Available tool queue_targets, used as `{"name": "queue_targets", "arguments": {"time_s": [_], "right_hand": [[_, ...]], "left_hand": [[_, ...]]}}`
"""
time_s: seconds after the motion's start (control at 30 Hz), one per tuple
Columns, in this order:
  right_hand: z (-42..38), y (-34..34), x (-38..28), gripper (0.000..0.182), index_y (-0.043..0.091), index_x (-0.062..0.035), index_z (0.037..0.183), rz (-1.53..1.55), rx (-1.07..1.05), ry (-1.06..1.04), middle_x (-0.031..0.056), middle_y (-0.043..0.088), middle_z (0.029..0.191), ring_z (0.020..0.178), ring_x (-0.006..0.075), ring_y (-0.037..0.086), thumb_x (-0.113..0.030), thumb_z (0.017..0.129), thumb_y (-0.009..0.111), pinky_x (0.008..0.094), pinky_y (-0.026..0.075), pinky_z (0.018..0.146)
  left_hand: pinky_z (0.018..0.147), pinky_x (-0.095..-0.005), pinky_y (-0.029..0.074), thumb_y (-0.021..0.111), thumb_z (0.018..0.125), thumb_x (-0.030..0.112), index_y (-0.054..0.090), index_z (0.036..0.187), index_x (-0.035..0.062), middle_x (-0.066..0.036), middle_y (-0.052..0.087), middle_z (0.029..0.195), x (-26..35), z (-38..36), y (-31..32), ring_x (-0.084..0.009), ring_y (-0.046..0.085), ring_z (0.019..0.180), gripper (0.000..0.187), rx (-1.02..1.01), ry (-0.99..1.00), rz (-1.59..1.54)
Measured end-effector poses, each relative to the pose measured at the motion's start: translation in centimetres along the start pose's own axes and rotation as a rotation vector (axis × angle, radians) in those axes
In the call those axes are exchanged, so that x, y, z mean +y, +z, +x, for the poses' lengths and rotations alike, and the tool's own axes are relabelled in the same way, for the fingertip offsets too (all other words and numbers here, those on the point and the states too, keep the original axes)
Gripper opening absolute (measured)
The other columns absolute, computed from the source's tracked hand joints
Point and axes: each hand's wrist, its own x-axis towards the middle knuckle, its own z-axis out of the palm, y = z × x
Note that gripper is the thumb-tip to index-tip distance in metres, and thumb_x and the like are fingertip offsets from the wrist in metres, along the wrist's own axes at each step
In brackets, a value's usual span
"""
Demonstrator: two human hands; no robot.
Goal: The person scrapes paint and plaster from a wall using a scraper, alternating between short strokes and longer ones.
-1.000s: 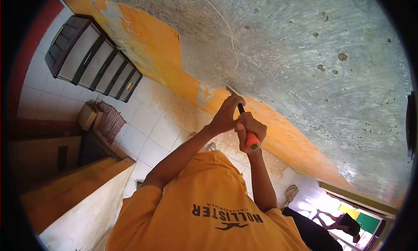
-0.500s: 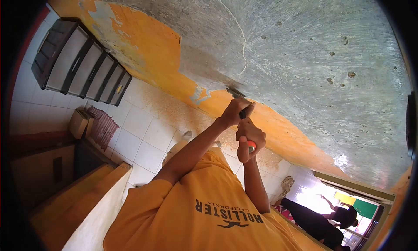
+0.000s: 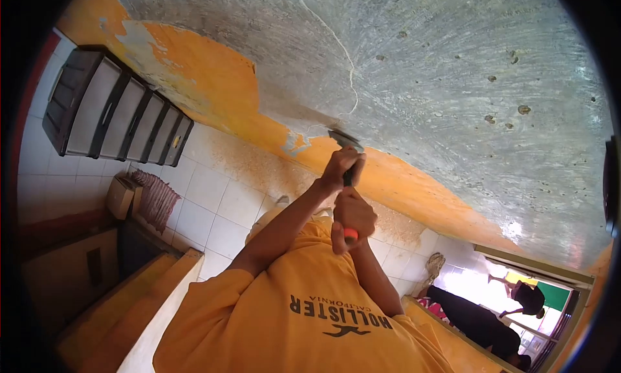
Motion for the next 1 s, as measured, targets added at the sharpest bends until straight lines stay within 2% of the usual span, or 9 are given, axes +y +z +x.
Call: {"name": "queue_targets", "arguments": {"time_s": [0.03,0.13,0.27,0.37,0.57,0.67,0.87,0.93,1.0], "right_hand": [[-0.3,0.2,1.6,0.011,0.047,-0.0012,0.059,-0.016,0.018,0.029,0.0116,0.046,0.057,0.049,0.0303,0.047,-0.001,0.062,0.057,0.0425,0.051,0.064],[-0.2,0.1,2.1,0.011,0.046,-0.0028,0.058,-0.031,0.009,0.04,0.0111,0.046,0.057,0.05,0.0301,0.049,-0.003,0.059,0.058,0.0428,0.051,0.065],[0.0,-0.1,0.4,0.012,0.046,-0.0029,0.059,0.006,-0.002,-0.002,0.0106,0.045,0.058,0.052,0.0307,0.05,-0.004,0.055,0.057,0.0435,0.052,0.067],[-0.8,1.2,1.8,0.011,0.045,-0.0021,0.057,-0.044,-0.015,-0.006,0.0111,0.044,0.055,0.048,0.0298,0.047,-0.004,0.055,0.056,0.0427,0.051,0.064],[-0.8,-0.2,2.3,0.012,0.045,-0.0024,0.057,-0.001,-0.017,-0.003,0.0108,0.044,0.056,0.049,0.0292,0.048,-0.002,0.057,0.057,0.0424,0.05,0.063],[0.4,0.1,1.3,0.011,0.046,-0.0017,0.057,-0.006,-0.008,-0.044,0.0112,0.044,0.056,0.049,0.0293,0.047,-0.001,0.058,0.058,0.0418,0.051,0.065],[-2.3,1.1,2.5,0.015,0.046,-0.0022,0.058,-0.059,-0.083,-0.023,0.0123,0.045,0.058,0.051,0.0311,0.049,-0.003,0.052,0.06,0.0433,0.052,0.067],[-1.6,1.2,1.5,0.014,0.047,-0.002,0.059,-0.048,-0.066,-0.047,0.0128,0.047,0.06,0.054,0.0318,0.05,-0.001,0.053,0.059,0.0416,0.052,0.07],[-0.5,0.3,-0.6,0.012,0.048,-0.0013,0.061,0.001,-0.033,-0.058,0.0133,0.047,0.062,0.055,0.0322,0.051,0.001,0.056,0.059,0.0406,0.051,0.071]], "left_hand": [[0.064,-0.0415,0.044,0.062,0.094,-0.004,0.048,0.069,0.0041,-0.014,0.049,0.065,-0.7,-0.8,-0.9,-0.0335,0.052,0.059,0.03,-0.125,-0.112,-0.088],[0.063,-0.041,0.043,0.062,0.093,-0.003,0.048,0.068,0.0047,-0.013,0.05,0.065,-1.0,-0.5,-0.2,-0.0318,0.053,0.059,0.03,0.031,-0.161,0.018],[0.064,-0.0406,0.042,0.06,0.094,0.0,0.05,0.066,0.0063,-0.011,0.05,0.062,-0.4,-0.2,-0.4,-0.0269,0.051,0.059,0.03,-0.014,-0.032,0.015],[0.065,-0.0385,0.041,0.06,0.095,0.002,0.046,0.061,0.0097,-0.007,0.049,0.059,-2.0,-2.0,-0.2,-0.0262,0.05,0.057,0.037,-0.023,-0.275,-0.233],[0.059,-0.0419,0.044,0.06,0.096,-0.005,0.05,0.069,0.0026,-0.015,0.05,0.063,-1.8,-1.4,-0.8,-0.0359,0.054,0.061,0.03,-0.107,-0.074,-0.008],[0.056,-0.0406,0.045,0.061,0.095,-0.007,0.051,0.071,0.0013,-0.015,0.052,0.065,-0.8,-0.7,0.4,-0.0344,0.057,0.064,0.027,0.11,-0.085,0.045],[0.058,-0.0335,0.042,0.057,0.099,-0.007,0.049,0.073,0.0032,-0.008,0.047,0.063,-3.0,-3.6,0.5,-0.0221,0.05,0.058,0.029,0.077,-0.135,-0.171],[0.06,-0.0325,0.042,0.055,0.103,-0.001,0.048,0.071,0.0043,-0.006,0.047,0.061,-3.7,-3.0,0.4,-0.0194,0.047,0.056,0.034,0.128,0.085,-0.022],[0.063,-0.0351,0.042,0.056,0.102,0.001,0.051,0.07,0.0044,-0.007,0.05,0.061,-3.1,-3.5,1.2,-0.0221,0.048,0.055,0.032,0.116,-0.287,-0.203]]}}
